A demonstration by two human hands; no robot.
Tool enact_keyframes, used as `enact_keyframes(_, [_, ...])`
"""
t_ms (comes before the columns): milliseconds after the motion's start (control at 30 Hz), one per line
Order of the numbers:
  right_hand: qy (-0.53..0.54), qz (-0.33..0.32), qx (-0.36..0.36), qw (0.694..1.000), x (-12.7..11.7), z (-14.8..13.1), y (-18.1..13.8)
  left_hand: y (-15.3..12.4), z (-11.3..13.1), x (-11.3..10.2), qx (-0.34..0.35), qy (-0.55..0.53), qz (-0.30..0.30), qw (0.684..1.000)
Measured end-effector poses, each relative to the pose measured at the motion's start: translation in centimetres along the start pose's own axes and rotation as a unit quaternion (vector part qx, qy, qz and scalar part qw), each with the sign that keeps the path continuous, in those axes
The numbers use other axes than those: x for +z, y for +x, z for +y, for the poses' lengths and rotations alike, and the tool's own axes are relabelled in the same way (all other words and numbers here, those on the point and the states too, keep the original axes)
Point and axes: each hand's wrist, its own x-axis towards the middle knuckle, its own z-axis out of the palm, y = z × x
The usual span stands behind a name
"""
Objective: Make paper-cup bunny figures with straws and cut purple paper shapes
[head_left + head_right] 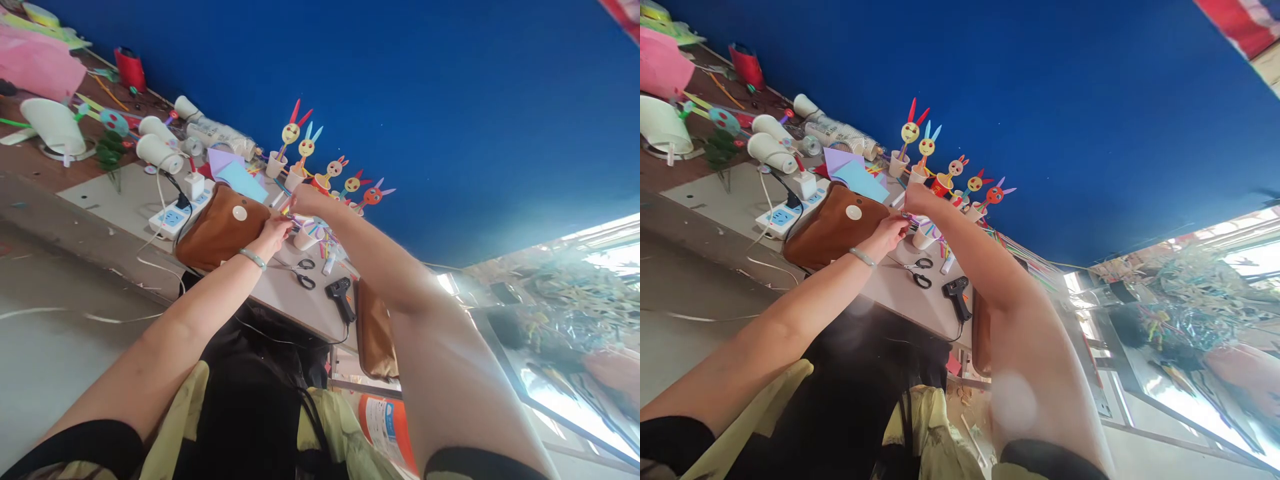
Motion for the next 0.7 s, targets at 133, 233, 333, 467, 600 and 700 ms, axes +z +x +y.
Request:
enact_keyframes(133, [-0.004, 0.012, 0.001, 1.0, 0.8, 0.3, 0.4, -0.1, 0.1, 0.0, -0.003, -0.003, -0.002, 1.0])
enact_keyframes(233, [0.0, 0.02, 0.002, 1.0, 1.4, 0.5, 0.6, -0.2, 0.1, 0.0, -0.006, -0.008, -0.007, 1.0])
enact_keyframes(333, [0.004, 0.021, 0.008, 1.0, 1.8, 0.8, 0.9, -0.2, 0.1, -0.1, -0.008, -0.014, -0.011, 1.0])
enact_keyframes(467, [0.021, 0.024, 0.001, 0.999, 2.3, 1.2, 1.2, 0.1, 0.0, -0.1, -0.01, -0.022, -0.009, 1.0])
enact_keyframes(600, [0.044, 0.027, 0.017, 0.998, 2.1, 1.1, 1.0, 0.5, -0.2, -0.2, -0.01, -0.029, -0.003, 1.0])
enact_keyframes(700, [0.048, 0.022, 0.031, 0.998, 1.7, 0.7, 0.6, 0.6, -0.2, -0.2, -0.008, -0.035, -0.005, 0.999])
